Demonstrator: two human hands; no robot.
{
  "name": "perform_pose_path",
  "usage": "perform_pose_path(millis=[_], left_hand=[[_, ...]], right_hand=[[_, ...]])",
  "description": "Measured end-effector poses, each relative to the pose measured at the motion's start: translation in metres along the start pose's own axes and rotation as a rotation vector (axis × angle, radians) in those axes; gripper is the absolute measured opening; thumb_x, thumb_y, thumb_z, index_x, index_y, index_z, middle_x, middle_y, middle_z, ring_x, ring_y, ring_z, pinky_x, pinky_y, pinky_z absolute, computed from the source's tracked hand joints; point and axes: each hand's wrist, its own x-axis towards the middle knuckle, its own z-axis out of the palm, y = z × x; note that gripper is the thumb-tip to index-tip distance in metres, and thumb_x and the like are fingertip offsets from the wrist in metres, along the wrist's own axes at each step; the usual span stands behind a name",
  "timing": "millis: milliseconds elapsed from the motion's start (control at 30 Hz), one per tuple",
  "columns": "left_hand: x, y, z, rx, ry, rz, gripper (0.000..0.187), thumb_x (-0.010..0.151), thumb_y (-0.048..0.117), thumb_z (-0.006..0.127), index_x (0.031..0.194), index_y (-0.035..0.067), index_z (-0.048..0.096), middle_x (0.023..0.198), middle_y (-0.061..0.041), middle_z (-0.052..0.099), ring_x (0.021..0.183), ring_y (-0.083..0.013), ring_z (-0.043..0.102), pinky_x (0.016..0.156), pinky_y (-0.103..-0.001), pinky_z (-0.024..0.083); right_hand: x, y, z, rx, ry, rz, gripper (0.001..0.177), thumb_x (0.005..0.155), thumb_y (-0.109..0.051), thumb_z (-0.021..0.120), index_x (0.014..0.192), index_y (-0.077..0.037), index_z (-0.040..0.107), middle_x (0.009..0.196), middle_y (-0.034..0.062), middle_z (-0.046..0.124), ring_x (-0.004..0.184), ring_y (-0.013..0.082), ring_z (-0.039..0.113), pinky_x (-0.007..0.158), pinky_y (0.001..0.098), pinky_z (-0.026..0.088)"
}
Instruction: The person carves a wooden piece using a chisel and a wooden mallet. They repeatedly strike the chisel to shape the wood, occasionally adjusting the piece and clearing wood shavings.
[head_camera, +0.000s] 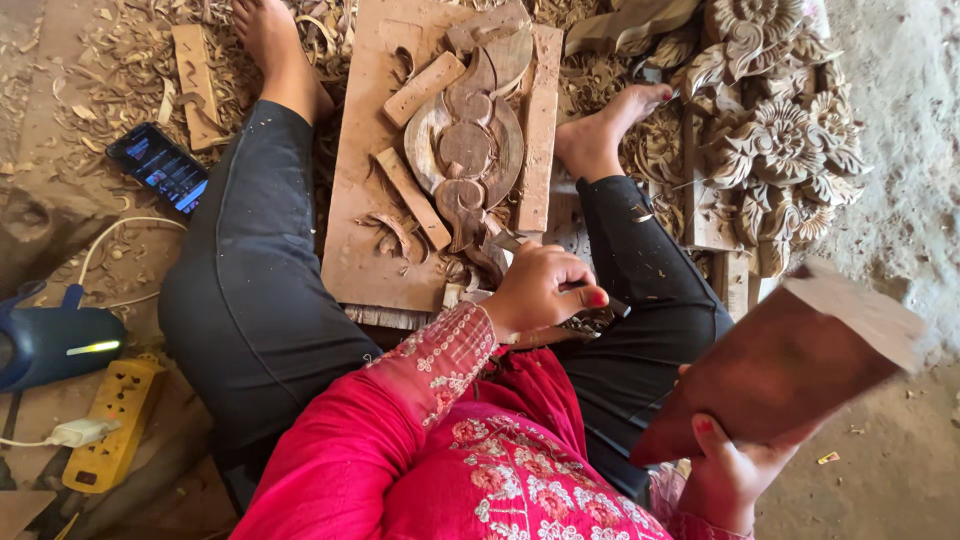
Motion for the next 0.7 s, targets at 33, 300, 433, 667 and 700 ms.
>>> perform_pose_path(millis=[33, 300, 433, 667, 700], left_hand=[[0.001, -0.001, -0.001, -0.023, 0.002, -0.018, 0.038, 0.087, 0.055, 0.070, 0.075, 0.019, 0.074, 0.068, 0.002, 0.067, 0.071, -0.0205, 0.065, 0.077, -0.041, 0.039], [0.012, -0.003, -0.013, -0.030, 0.113, 0.097, 0.040, 0.087, 0.054, 0.073, 0.073, 0.017, 0.072, 0.067, 0.000, 0.067, 0.066, -0.0218, 0.064, 0.069, -0.040, 0.046], [0.010, -0.002, -0.010, -0.137, 0.168, 0.029, 0.040, 0.087, 0.054, 0.074, 0.076, 0.016, 0.073, 0.069, 0.000, 0.069, 0.066, -0.0209, 0.066, 0.068, -0.037, 0.050], [0.023, 0.001, -0.014, -0.054, 0.223, 0.002, 0.043, 0.087, 0.055, 0.074, 0.075, 0.014, 0.074, 0.067, -0.003, 0.066, 0.065, -0.0229, 0.065, 0.065, -0.039, 0.048], [0.022, 0.001, -0.012, -0.041, 0.239, -0.026, 0.043, 0.086, 0.054, 0.075, 0.074, 0.013, 0.074, 0.065, -0.003, 0.065, 0.063, -0.0230, 0.064, 0.065, -0.039, 0.048]], right_hand=[[0.002, 0.001, 0.007, 0.006, 0.007, 0.049, 0.117, 0.069, -0.010, 0.088, 0.168, -0.002, 0.026, 0.140, 0.0271, 0.051, 0.122, 0.0426, 0.057, 0.106, 0.0556, 0.049], [0.020, 0.014, 0.018, -0.683, -0.244, -0.311, 0.112, 0.059, -0.003, 0.095, 0.149, 0.012, 0.031, 0.132, 0.0415, 0.049, 0.115, 0.0521, 0.053, 0.093, 0.0577, 0.046], [0.025, 0.015, 0.014, -0.180, -0.174, -0.012, 0.092, 0.070, -0.014, 0.086, 0.141, 0.020, 0.038, 0.119, 0.0427, 0.058, 0.100, 0.0504, 0.063, 0.086, 0.0531, 0.052], [0.057, 0.002, 0.035, -0.143, -0.357, -0.093, 0.064, 0.083, -0.015, 0.083, 0.131, 0.014, 0.053, 0.112, 0.0297, 0.064, 0.101, 0.0400, 0.068, 0.095, 0.0461, 0.057], [0.057, -0.002, 0.034, -0.067, -0.347, -0.021, 0.060, 0.085, -0.016, 0.083, 0.130, 0.012, 0.055, 0.111, 0.0257, 0.067, 0.101, 0.0355, 0.070, 0.096, 0.0436, 0.058]])
